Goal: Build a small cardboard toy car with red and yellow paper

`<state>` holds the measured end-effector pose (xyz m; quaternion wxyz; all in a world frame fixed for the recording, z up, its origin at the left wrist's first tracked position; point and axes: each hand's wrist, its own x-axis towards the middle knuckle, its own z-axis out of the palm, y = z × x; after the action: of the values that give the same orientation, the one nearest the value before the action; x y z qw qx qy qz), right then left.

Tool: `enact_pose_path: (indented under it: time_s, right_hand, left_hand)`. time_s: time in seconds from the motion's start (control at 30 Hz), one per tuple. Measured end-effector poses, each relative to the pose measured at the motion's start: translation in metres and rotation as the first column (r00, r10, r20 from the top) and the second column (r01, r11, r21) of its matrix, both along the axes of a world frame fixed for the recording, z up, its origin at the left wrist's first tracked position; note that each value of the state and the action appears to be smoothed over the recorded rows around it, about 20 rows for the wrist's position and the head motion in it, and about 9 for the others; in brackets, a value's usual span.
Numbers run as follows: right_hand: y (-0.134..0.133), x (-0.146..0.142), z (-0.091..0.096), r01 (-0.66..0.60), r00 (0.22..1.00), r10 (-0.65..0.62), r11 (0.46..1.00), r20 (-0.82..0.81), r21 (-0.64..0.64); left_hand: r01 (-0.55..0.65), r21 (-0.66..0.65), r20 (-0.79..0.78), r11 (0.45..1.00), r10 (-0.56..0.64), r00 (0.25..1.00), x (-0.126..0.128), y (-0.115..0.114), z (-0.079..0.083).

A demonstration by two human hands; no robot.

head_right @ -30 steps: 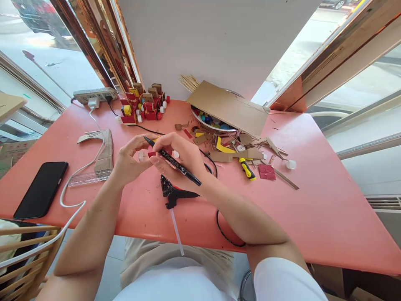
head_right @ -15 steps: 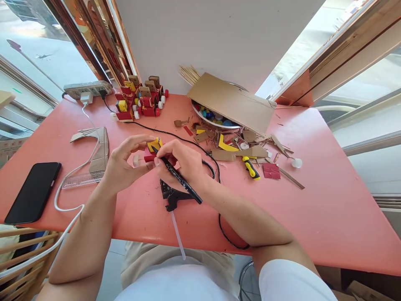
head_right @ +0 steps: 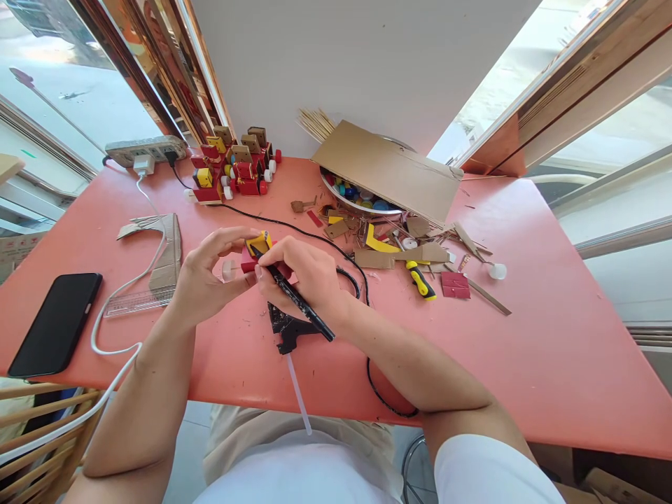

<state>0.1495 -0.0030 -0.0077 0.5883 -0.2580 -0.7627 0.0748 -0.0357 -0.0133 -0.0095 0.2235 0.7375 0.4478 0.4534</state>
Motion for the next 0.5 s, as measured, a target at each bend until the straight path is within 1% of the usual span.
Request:
enact_pose_path:
  time_s: [0.17, 0.33, 0.5]
  right_hand:
    - [-0.0019, 0.0017, 0.0021, 0.008, 1.000, -0.008, 1.000, 0.002, -0.016]
    - [-0.0018, 0.0016, 0.0027, -0.008, 1.000, 0.009, 0.999, 0.024, -0.042]
    - [0.0003, -0.0019, -0.0016, 0.014, 0.999, -0.014, 1.000, -0.037, 0.012]
  left_hand:
    - [-0.002, 0.010, -0.005, 1.000, 0.002, 1.000, -0.0002, 0.0003, -0.0008]
    - [-0.012, -0.023, -0.031, 1.000, 0.011, 0.999, -0.0008, 0.0000, 0.0014]
    - [-0.013, -0.032, -0.015, 0.999, 0.012, 1.000, -0.0003, -0.0001, 0.0014]
